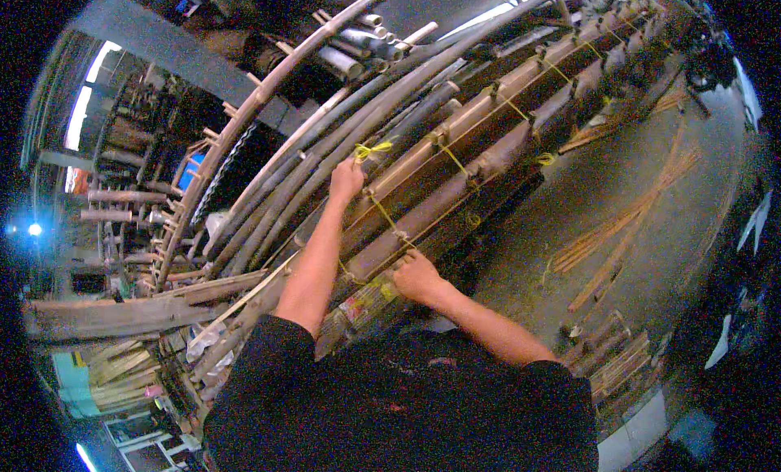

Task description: The person repeatedly picks up thin bamboo rods and secures them to a larger bamboo frame using yellow string. They wrap the string around the rods and frame, then tie knots to hold them in place. The process is repeated multiple times along the length of the frame.

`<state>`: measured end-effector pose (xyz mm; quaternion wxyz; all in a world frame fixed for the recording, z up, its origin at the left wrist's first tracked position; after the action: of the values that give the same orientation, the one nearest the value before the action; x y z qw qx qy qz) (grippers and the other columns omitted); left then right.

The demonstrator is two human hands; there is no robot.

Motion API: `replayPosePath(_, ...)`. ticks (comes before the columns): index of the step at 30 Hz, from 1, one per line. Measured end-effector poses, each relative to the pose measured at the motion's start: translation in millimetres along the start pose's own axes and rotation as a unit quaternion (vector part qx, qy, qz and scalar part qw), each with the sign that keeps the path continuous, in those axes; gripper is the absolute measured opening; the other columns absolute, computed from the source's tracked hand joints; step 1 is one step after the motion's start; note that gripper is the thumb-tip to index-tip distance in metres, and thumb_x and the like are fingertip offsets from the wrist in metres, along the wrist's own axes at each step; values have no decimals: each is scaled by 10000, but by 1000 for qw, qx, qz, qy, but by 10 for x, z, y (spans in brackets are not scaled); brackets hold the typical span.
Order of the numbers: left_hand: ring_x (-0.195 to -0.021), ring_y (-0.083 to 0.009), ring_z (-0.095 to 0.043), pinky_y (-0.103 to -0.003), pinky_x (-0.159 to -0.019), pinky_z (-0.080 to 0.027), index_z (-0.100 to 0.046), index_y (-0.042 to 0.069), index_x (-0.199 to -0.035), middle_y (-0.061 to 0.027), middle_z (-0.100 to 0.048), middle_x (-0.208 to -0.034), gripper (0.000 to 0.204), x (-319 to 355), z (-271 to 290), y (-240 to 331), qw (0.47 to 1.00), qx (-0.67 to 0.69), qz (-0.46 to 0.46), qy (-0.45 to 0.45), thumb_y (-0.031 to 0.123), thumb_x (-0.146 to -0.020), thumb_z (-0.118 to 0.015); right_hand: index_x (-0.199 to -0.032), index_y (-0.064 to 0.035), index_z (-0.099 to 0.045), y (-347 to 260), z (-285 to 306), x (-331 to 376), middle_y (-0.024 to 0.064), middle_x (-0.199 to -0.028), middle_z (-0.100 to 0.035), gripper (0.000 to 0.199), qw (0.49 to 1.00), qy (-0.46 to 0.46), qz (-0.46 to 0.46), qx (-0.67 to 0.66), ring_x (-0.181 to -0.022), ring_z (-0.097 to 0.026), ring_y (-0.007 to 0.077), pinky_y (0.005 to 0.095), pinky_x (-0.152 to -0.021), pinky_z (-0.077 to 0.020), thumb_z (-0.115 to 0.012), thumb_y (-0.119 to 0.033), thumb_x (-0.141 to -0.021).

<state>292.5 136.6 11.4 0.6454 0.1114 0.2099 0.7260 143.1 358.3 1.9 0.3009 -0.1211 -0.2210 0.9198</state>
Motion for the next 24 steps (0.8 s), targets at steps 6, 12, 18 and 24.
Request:
replayPosePath(6, -978, -441, -592, -511, -852, -458, -620, -10, -979, -273, -633, -997, 356, 1045, 939, -600, 993, -34, 77, -79, 304, -927, -461, -1071, -22, -587, -695, -486, -41, 127, -1070, -632, 352, 885, -33, -44, -462, -974, -607, 286, 395, -849, -468, -546, -338, -921)
replayPosePath(12, -941, -414, -600, -489, -840, -466, -584, 30, -1065, -245, -641, -968, 317, 1917, 584, -766, 987, -47, 6, -156, 281, -871, -568, -885, -52, -631, -397, -468, -655, 115, -913, -622, 296, 622, 357, -263, -645, -862, -586, 234, 381, -757, -455, -489, -307, -933)
replayPosePath(18, -1069, -404, -546, -453, -915, -439, -558, 46, -1184, -239, -601, -1106, 373, 1923, 219, -1328, 978, 210, 10, 11, 239, -865, -570, -1043, -19, -670, -863, -53, -2064, 219, -1073, -627, 570, 974, -97, -127, -161, -1126, -549, 328, 600, -1060, -219, -374, -498, -951)
replayPosePath(24, -918, -457, -590, -500, -791, -466, -614, 7, -981, -279, -627, -959, 291, 1734, 585, -1014, 989, 92, 27, -114, 258, -879, -508, -807, -19, -634, -407, 331, -1930, 72, -734, -608, 465, 855, 28, -152, -495, -666, -556, 166, 333, -621, -463, -456, -419, -963)
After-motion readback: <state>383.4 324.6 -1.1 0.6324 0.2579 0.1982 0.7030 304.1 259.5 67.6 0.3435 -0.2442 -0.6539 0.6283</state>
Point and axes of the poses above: each hand's wrist, its own x-axis away from the middle knuckle, its own z-axis out of the back of the hand, y = z × x, the point moved 8 cm from there along -x, towards the middle knuckle
